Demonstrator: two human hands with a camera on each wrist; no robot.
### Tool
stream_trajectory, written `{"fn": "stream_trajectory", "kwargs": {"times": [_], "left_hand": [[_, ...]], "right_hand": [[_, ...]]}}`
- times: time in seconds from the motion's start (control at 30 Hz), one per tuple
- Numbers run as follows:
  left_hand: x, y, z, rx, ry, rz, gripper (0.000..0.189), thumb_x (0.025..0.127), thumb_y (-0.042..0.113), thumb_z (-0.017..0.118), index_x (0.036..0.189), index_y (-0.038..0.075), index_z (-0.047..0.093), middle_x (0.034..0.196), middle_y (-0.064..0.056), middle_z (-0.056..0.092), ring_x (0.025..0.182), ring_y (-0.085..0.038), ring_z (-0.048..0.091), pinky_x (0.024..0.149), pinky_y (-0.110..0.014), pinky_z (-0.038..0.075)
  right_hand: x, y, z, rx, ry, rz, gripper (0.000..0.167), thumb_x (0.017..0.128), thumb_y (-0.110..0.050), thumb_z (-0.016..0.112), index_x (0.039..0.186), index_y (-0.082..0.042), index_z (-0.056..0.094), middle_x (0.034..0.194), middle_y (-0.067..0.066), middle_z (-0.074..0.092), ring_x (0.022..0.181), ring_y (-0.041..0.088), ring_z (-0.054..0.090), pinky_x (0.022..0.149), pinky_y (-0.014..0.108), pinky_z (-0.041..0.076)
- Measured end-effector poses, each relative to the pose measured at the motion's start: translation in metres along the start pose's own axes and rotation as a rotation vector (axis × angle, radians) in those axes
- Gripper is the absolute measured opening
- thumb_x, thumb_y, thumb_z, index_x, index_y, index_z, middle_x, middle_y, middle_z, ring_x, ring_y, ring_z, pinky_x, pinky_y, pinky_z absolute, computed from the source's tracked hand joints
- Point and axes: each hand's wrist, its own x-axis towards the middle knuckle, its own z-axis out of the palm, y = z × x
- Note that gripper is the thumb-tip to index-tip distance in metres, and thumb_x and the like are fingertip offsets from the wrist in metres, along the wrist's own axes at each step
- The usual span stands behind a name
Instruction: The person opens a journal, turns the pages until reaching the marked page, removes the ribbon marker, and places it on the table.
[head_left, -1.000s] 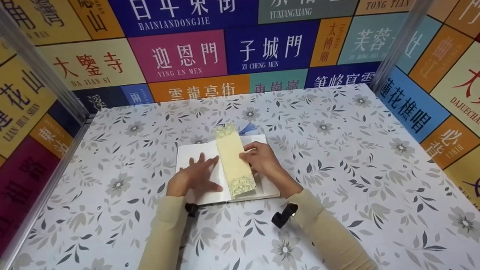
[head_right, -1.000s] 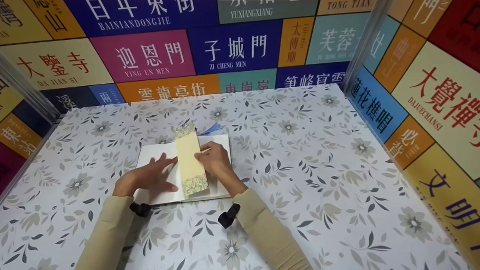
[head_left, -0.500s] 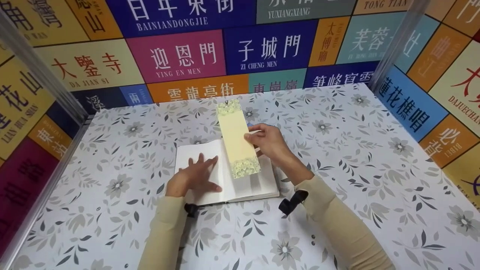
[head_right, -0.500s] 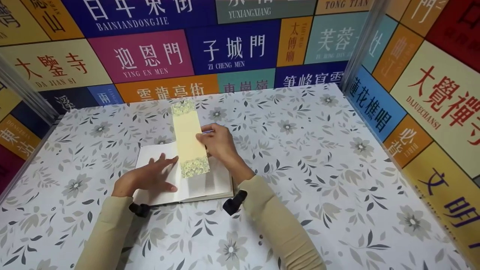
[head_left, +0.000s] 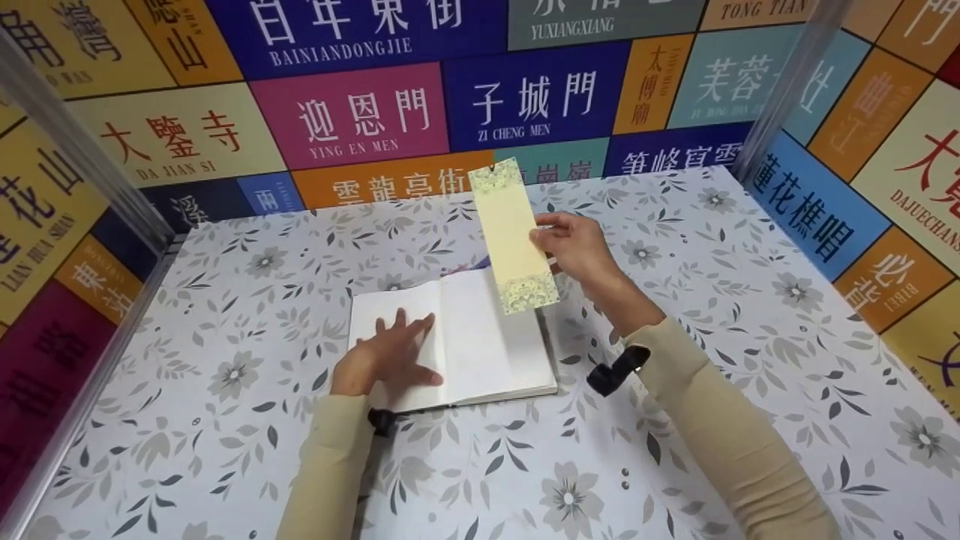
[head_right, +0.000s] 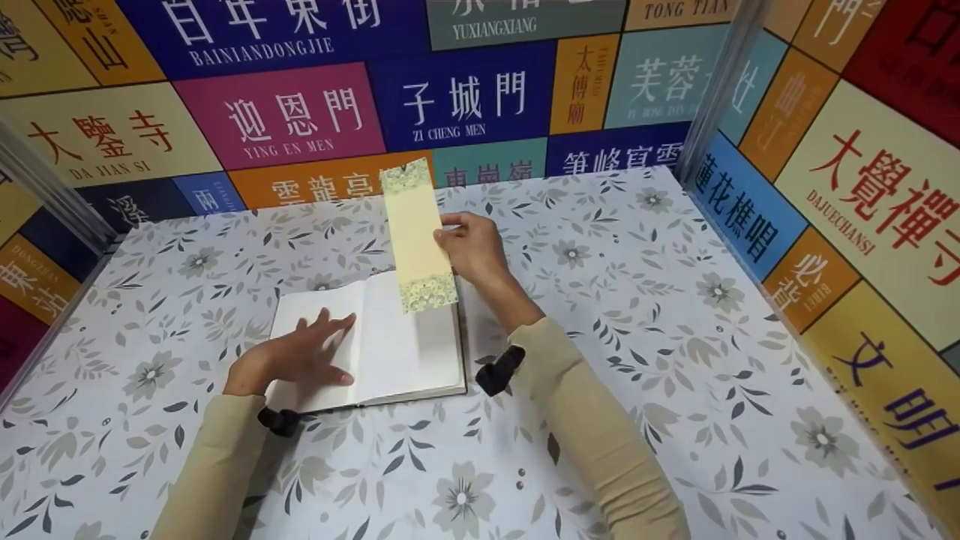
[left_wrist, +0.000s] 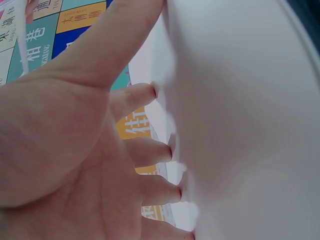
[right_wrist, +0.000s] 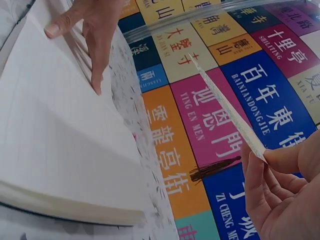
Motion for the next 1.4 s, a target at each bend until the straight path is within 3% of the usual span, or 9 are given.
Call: {"fn": "stream_trajectory", "kwargs": {"times": [0.3, 0.47, 0.63, 0.9, 1.13, 1.4], "left_hand": [[-0.001, 0.003, 0.000, 0.004, 0.002, 0.006, 0.107, 0.083, 0.052, 0.073, 0.162, 0.015, 0.011, 0.163, -0.035, -0.003, 0.146, -0.064, 0.002, 0.106, -0.085, 0.017], [-0.001, 0.003, 0.000, -0.003, 0.003, 0.008, 0.107, 0.083, 0.052, 0.073, 0.162, 0.016, 0.012, 0.163, -0.035, -0.004, 0.146, -0.064, 0.001, 0.106, -0.086, 0.016], [0.000, 0.002, 0.000, -0.002, -0.004, 0.003, 0.107, 0.083, 0.053, 0.073, 0.163, 0.017, 0.011, 0.164, -0.034, -0.005, 0.146, -0.064, 0.001, 0.106, -0.085, 0.016], [0.001, 0.002, 0.000, -0.001, 0.005, -0.003, 0.107, 0.083, 0.053, 0.073, 0.163, 0.017, 0.011, 0.164, -0.033, -0.004, 0.146, -0.063, 0.001, 0.107, -0.085, 0.015], [0.000, 0.001, 0.000, 0.006, 0.000, -0.003, 0.108, 0.083, 0.055, 0.073, 0.163, 0.018, 0.010, 0.163, -0.034, -0.004, 0.146, -0.064, 0.001, 0.107, -0.085, 0.015], [-0.001, 0.001, 0.000, 0.016, 0.015, 0.004, 0.108, 0.082, 0.054, 0.073, 0.162, 0.017, 0.011, 0.163, -0.035, -0.002, 0.147, -0.063, 0.004, 0.105, -0.085, 0.019]], "right_hand": [[0.021, 0.007, -0.042, -0.098, 0.048, 0.037, 0.043, 0.105, -0.019, 0.048, 0.147, -0.011, 0.051, 0.132, 0.014, 0.062, 0.090, 0.008, 0.060, 0.071, 0.023, 0.050], [0.033, 0.019, -0.056, -0.097, 0.074, 0.071, 0.045, 0.105, -0.018, 0.045, 0.149, -0.013, 0.048, 0.133, 0.012, 0.059, 0.094, 0.010, 0.059, 0.076, 0.025, 0.051], [0.038, 0.040, -0.064, -0.081, 0.091, 0.101, 0.046, 0.104, -0.017, 0.046, 0.150, -0.013, 0.047, 0.126, 0.009, 0.061, 0.084, 0.005, 0.061, 0.074, 0.024, 0.054], [0.031, 0.078, -0.069, -0.128, 0.051, 0.141, 0.048, 0.103, -0.015, 0.045, 0.151, -0.008, 0.046, 0.125, 0.011, 0.059, 0.082, 0.005, 0.058, 0.071, 0.023, 0.051], [0.017, 0.107, -0.072, -0.193, 0.001, 0.137, 0.050, 0.101, -0.010, 0.045, 0.149, 0.001, 0.044, 0.111, 0.011, 0.061, 0.070, 0.004, 0.055, 0.062, 0.020, 0.049], [0.004, 0.122, -0.070, -0.278, -0.062, 0.132, 0.050, 0.102, -0.013, 0.048, 0.149, 0.002, 0.043, 0.126, 0.022, 0.059, 0.080, 0.004, 0.057, 0.068, 0.020, 0.048]]}}
